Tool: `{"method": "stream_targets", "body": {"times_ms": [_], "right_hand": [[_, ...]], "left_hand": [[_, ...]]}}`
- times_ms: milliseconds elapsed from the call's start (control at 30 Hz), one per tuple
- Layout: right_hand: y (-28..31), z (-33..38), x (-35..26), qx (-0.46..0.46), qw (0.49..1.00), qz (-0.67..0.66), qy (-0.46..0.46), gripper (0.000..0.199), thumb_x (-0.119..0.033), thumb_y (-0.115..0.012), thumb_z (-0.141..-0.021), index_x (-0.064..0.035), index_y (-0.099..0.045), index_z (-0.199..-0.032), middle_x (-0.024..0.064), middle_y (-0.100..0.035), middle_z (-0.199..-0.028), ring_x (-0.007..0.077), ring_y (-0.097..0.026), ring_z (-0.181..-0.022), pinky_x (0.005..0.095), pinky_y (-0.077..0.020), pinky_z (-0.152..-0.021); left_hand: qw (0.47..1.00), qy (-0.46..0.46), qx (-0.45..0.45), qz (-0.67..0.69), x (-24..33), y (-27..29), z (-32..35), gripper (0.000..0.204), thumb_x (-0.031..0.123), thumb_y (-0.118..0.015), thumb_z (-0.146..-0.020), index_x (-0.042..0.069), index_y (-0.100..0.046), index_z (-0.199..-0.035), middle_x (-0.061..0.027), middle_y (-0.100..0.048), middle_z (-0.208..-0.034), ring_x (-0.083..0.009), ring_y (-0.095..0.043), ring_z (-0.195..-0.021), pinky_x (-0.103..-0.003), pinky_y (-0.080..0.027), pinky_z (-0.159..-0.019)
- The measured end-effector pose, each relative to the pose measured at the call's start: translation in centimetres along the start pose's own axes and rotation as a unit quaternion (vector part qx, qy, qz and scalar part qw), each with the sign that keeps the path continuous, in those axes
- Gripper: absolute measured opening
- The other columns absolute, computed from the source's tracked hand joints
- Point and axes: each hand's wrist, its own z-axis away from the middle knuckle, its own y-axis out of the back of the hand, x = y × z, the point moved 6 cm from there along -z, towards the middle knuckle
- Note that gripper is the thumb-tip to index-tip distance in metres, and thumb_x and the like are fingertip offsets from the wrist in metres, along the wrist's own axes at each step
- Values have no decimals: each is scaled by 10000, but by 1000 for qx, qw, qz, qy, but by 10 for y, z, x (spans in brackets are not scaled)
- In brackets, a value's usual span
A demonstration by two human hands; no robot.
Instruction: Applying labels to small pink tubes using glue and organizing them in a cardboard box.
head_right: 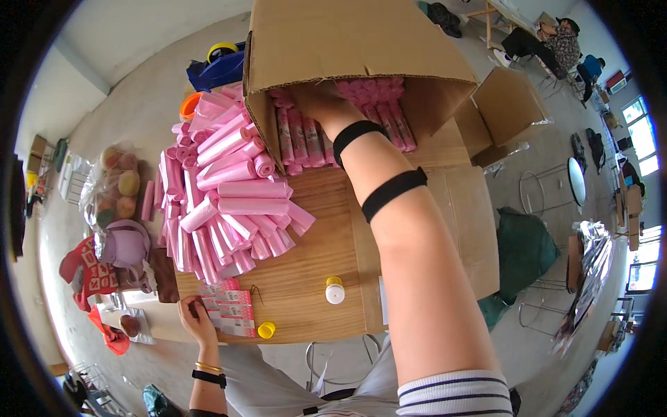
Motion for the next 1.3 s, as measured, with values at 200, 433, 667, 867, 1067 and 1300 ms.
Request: {"method": "stream_targets", "body": {"times_ms": [200, 433, 667, 867, 1067, 1300], "right_hand": [[-7, -1, -4, 49, 999, 13, 13, 409, -324, -648, -863, -53, -607, -1166, 176, -651, -1116, 349, -610, -1036, 452, -467, -895], [-7, -2, -7, -3, 999, -4, -42, 445, -325, -657, -848, -42, -594, -1185, 206, -634, -1132, 369, -596, -1064, 458, -467, -911], [48, 57, 16, -21, 982, 43, -182, 401, -303, -710, -790, -40, -639, -1084, 225, -663, -958, 418, -613, -977, 462, -492, -837], [97, 169, 75, -13, 953, 0, -302, 264, -283, -656, -832, -88, -688, -1007, 134, -706, -915, 310, -678, -859, 401, -536, -757], [43, 158, 21, -83, 954, -102, -268, 450, -324, -655, -828, -30, -601, -1165, 220, -666, -1046, 373, -637, -1004, 428, -519, -849], [-5, 122, -35, -75, 964, 89, -238, 662, -311, -695, -782, -90, -416, -1341, 276, -420, -1265, 478, -433, -1182, 528, -441, -936]], "left_hand": [[1000, 6, 4, -4, -2, 2, 2, 44, 50, -522, -876, 22, -551, -892, -98, -563, -853, -291, -548, -835, -394, -427, -773], [1000, -2, 9, -7, 0, 2, -1, 41, 53, -521, -876, 24, -548, -886, -97, -558, -852, -290, -544, -831, -396, -424, -769], [1000, -11, 13, -8, 0, 3, 3, 50, 67, -518, -877, 31, -547, -894, -99, -559, -858, -302, -550, -846, -408, -428, -774], [1000, -8, 13, 6, -1, 3, 3, 56, 56, -517, -863, 37, -550, -903, -98, -560, -856, -293, -553, -812, -405, -433, -755], [1000, -3, 8, 26, 1, 2, 0, 59, 50, -525, -855, 38, -555, -903, -91, -563, -858, -271, -547, -802, -386, -434, -742], [1000, -25, 11, -14, -2, 4, 2, 50, 6, -517, -861, 13, -534, -908, -110, -552, -851, -269, -547, -793, -359, -441, -737]]}}
